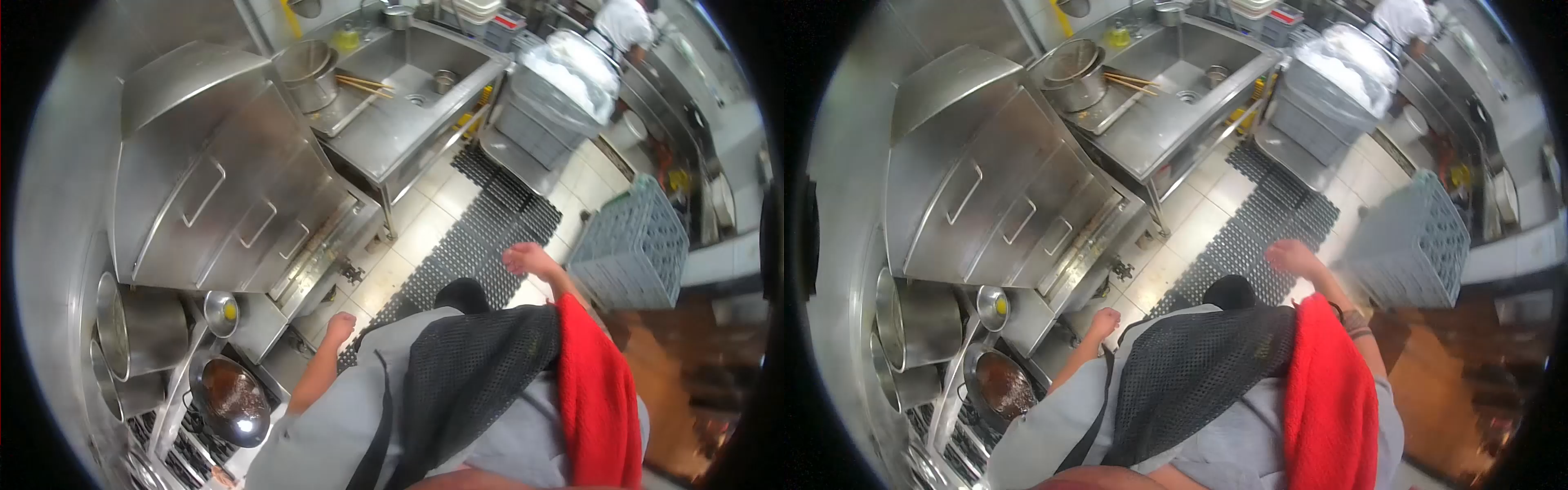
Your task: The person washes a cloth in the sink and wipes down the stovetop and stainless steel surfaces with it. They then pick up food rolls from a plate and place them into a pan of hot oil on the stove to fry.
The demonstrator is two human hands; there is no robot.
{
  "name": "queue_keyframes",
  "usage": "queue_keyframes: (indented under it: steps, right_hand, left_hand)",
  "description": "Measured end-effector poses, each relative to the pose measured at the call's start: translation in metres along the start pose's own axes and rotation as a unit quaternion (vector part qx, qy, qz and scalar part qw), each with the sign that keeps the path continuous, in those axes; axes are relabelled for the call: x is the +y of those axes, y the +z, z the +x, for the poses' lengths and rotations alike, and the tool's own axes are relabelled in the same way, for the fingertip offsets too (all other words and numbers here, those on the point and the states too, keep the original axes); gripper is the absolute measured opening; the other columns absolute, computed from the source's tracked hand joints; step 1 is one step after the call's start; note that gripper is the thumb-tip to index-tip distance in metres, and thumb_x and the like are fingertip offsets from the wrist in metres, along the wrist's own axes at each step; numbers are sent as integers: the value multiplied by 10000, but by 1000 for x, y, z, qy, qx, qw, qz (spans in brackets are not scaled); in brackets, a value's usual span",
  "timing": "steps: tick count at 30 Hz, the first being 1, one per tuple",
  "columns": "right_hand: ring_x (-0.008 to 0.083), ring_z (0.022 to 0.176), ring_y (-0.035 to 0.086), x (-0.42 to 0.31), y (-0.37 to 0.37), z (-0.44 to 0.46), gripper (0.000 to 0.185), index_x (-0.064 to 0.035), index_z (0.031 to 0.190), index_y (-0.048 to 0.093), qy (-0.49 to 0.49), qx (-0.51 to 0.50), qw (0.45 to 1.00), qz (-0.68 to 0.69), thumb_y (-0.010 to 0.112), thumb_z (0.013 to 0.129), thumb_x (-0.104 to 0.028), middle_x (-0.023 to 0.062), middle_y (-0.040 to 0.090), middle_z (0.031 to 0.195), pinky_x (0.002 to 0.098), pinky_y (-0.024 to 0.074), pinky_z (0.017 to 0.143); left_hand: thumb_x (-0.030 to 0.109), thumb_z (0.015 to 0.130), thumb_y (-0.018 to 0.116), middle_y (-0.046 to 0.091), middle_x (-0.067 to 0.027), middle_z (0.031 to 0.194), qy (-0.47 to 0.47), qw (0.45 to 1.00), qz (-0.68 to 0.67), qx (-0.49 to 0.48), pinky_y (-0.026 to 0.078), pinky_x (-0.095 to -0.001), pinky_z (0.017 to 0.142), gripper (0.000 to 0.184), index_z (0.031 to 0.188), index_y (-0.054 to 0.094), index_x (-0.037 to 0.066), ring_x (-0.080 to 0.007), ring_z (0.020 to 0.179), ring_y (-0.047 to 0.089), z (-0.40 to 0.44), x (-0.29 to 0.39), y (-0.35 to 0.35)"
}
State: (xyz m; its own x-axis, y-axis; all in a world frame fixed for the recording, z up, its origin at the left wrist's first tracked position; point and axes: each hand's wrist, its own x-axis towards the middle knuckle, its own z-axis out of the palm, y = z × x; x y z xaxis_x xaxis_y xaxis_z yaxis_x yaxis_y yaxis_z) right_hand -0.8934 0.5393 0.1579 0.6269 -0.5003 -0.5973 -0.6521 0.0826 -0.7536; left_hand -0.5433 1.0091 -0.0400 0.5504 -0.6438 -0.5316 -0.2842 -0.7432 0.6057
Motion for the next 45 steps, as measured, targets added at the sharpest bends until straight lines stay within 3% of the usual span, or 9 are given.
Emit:
queue_keyframes:
  steps: [1, 7, 9, 18, 21, 25, 31, 39, 45]
  right_hand:
    - [161, 820, 682, -16, -14, 46, 289, 8, 1069, 710, -58, -42, 997, -10, 610, 1001, -254, 71, 722, 956, 296, 563, 746]
    - [223, 949, 675, -250, -2, 286, 332, -4, 1172, 638, -66, -281, 940, 182, 536, 1041, -292, 112, 703, 1065, 365, 544, 862]
    - [271, 1041, 666, -324, 24, 347, 353, 3, 1199, 602, -65, -391, 891, 221, 493, 1057, -302, 147, 686, 1128, 398, 543, 921]
    - [371, 1008, 677, -517, 146, 478, 663, 153, 1340, 420, 156, -544, 780, 268, 597, 1000, -389, 309, 628, 1193, 452, 589, 915]
    - [126, 646, 530, -534, 165, 509, 99, -70, 885, 536, 40, -434, 863, 254, 502, 978, -76, 21, 533, 728, 278, 436, 554]
    - [164, 587, 505, -527, 121, 447, 160, -56, 791, 563, -343, -240, 905, 72, 460, 909, -24, 52, 528, 674, 317, 388, 491]
    - [255, 688, 710, -526, 22, 617, 168, -7, 780, 666, -770, 127, 340, -525, 563, 868, -107, 179, 678, 743, 438, 517, 526]
    - [113, 447, 487, -524, -12, 311, 203, -72, 1045, 693, -427, 20, 890, -161, 533, 1003, -190, 6, 576, 658, 282, 370, 361]
    - [52, 417, 413, -484, 37, 56, 355, -39, 1303, 578, -434, -316, 844, 21, 512, 1061, -290, -15, 552, 723, 208, 294, 339]
  left_hand:
    - [128, 879, 622, 713, -106, 843, -145, 958, -248, 18, 549, -350, 638, 163, 930, 725, 13, -224, 689, 681, 5, 13, -4]
    - [207, 896, 644, 705, -127, 826, -261, 873, -353, 213, 541, -385, 652, 208, 966, 721, 27, -232, 738, 690, -29, -16, 58]
    - [216, 872, 650, 720, -179, 888, -165, 943, 67, 282, 548, -454, 752, 216, 977, 727, 44, -340, 859, 704, -63, -25, 124]
    - [210, 791, 654, 730, -216, 964, -471, 859, -120, 158, 544, -465, 863, 230, 908, 745, 35, -389, 969, 690, -119, 257, 299]
    - [229, 838, 629, 740, -203, 961, -438, 869, -111, 203, 542, -454, 864, 248, 901, 755, 25, -388, 949, 696, -118, 291, 341]
    - [266, 859, 640, 733, -186, 1062, -506, 770, -273, 277, 541, -434, 894, 292, 994, 767, 40, -360, 1018, 685, -116, 316, 371]
    - [213, 861, 627, 724, -186, 1088, -401, 892, -179, 107, 543, -456, 884, 247, 1005, 756, 59, -384, 1006, 676, -155, 290, 401]
    - [251, 873, 663, 743, -213, 960, -458, 557, -522, 455, 549, -440, 809, 308, 981, 726, -31, -372, 875, 701, -268, 223, 437]
    - [254, 864, 662, 743, -202, 918, -506, 618, -450, 399, 574, -403, 734, 323, 997, 735, -31, -271, 754, 720, -327, 192, 511]
